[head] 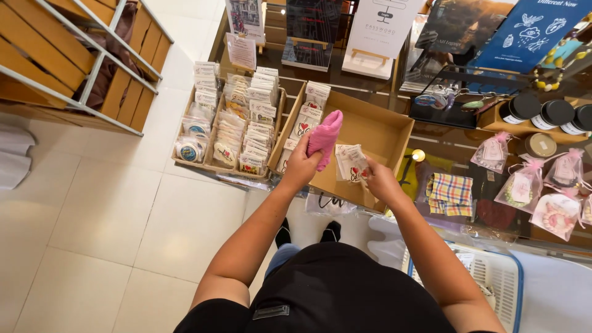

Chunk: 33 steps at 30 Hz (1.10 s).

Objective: Picking and sorting souvenir stickers and pins from a display shelf into a small basket.

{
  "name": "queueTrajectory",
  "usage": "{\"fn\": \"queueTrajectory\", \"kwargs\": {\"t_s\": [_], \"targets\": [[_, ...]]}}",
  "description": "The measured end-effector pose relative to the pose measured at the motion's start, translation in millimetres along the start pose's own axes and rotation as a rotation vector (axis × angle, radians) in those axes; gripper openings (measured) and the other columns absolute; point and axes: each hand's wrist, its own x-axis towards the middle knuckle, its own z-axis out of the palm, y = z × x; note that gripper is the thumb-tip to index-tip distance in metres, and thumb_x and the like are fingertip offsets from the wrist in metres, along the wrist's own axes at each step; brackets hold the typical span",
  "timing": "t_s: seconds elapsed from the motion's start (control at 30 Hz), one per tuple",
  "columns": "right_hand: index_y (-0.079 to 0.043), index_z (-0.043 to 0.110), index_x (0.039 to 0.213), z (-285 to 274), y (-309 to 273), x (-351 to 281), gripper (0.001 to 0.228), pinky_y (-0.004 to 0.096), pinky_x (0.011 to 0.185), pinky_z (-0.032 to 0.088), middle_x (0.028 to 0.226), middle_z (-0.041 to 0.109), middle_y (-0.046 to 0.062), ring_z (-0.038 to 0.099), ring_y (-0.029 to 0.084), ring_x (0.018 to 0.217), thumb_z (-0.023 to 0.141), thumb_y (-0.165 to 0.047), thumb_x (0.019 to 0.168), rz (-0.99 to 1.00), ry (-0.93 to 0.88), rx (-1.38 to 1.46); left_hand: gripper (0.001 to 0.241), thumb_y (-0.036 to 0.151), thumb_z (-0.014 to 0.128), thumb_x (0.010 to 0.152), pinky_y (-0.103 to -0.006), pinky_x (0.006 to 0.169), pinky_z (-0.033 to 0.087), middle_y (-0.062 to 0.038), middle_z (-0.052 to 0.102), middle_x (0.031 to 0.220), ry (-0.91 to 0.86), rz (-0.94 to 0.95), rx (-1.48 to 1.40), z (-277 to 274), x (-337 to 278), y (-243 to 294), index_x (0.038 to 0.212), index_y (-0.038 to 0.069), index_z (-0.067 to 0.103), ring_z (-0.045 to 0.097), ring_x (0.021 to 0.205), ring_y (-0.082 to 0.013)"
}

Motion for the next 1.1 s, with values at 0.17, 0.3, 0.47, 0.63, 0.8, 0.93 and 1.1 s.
{"fn": "queueTrajectory", "kwargs": {"t_s": [0.17, 0.3, 0.47, 0.63, 0.8, 0.93, 1.1], "targets": [[-0.02, 0.059, 0.143, -14.3, 0.3, -8.5, 0.042, 0.05, 0.084, 0.061, 0.103, 0.077, 0.018, 0.075, 0.032, 0.09, 0.05, -0.021, 0.102, 0.074, 0.078, 0.134, 0.057, 0.012, 0.065, 0.085, -0.0516, 0.108, 0.044, -0.018, 0.066, 0.128, -0.086, 0.037, 0.008, -5.8, 14.0, -3.8, 0.141, 0.019, 0.057, 0.058, 0.129, -0.035], [0.003, 0.041, 0.154, -2.8, 8.3, 1.0, 0.048, 0.057, 0.078, 0.061, 0.14, 0.055, 0.026, 0.068, 0.038, 0.106, 0.045, -0.008, 0.107, 0.116, 0.11, 0.897, 0.058, 0.016, 0.066, 0.086, -0.0501, 0.108, 0.045, -0.015, 0.066, 0.129, -0.135, 0.054, 0.041, -13.4, 16.9, 6.8, 0.142, 0.023, 0.056, 0.058, 0.13, -0.0329], [-0.008, 0.054, 0.14, 4.0, -24.5, 1.8, 0.038, 0.06, 0.08, 0.063, 0.128, 0.067, 0.014, 0.072, 0.036, 0.104, 0.05, -0.007, 0.103, 0.059, -0.055, 1.349, 0.062, 0.006, 0.054, 0.088, -0.0569, 0.11, 0.041, -0.018, 0.055, 0.143, -0.162, 0.475, 0.309, -12.0, 32.5, -13.9, 0.148, 0.023, 0.052, 0.049, 0.135, -0.0442], [-0.012, 0.063, 0.131, 7.9, -78.2, -3.1, 0.032, 0.062, 0.085, 0.061, 0.118, 0.072, 0.017, 0.073, 0.036, 0.105, 0.056, -0.009, 0.1, 0.02, -0.157, 1.501, 0.055, 0.009, 0.049, 0.096, -0.0581, 0.108, 0.044, -0.01, 0.044, 0.157, -0.233, 0.661, 0.686, -28.5, 18.0, -19.1, 0.146, 0.03, 0.054, 0.042, 0.14, -0.0424], [-0.018, 0.062, 0.133, 32.0, -40.5, 37.8, 0.032, 0.064, 0.084, 0.061, 0.122, 0.072, 0.014, 0.073, 0.038, 0.104, 0.054, -0.01, 0.103, 0.048, -0.108, 1.573, 0.049, 0.015, 0.055, 0.08, -0.0513, 0.088, 0.056, 0.003, 0.062, 0.136, -0.282, 0.761, 0.845, -60.1, 26.9, -20.8, 0.123, 0.033, 0.069, 0.063, 0.116, -0.0353], [-0.019, 0.063, 0.133, 30.2, -46.4, 38.4, 0.032, 0.059, 0.081, 0.063, 0.121, 0.072, 0.014, 0.074, 0.036, 0.103, 0.054, -0.011, 0.103, 0.033, -0.112, 1.557, 0.048, 0.018, 0.053, 0.081, -0.0451, 0.088, 0.055, 0.006, 0.061, 0.137, -0.193, 0.716, 0.843, -68.7, 31.9, -7.8, 0.125, 0.034, 0.067, 0.062, 0.118, -0.0311], [-0.017, 0.062, 0.135, 32.3, -76.5, 32.0, 0.031, 0.065, 0.089, 0.059, 0.122, 0.072, 0.011, 0.073, 0.035, 0.106, 0.051, -0.022, 0.107, 0.019, -0.101, 1.606, 0.06, 0.011, 0.05, 0.085, -0.0461, 0.092, 0.052, 0.003, 0.054, 0.146, -0.159, 0.827, 0.799, -47.1, 33.2, -20.0, 0.139, 0.035, 0.059, 0.053, 0.127, -0.0307]]}}
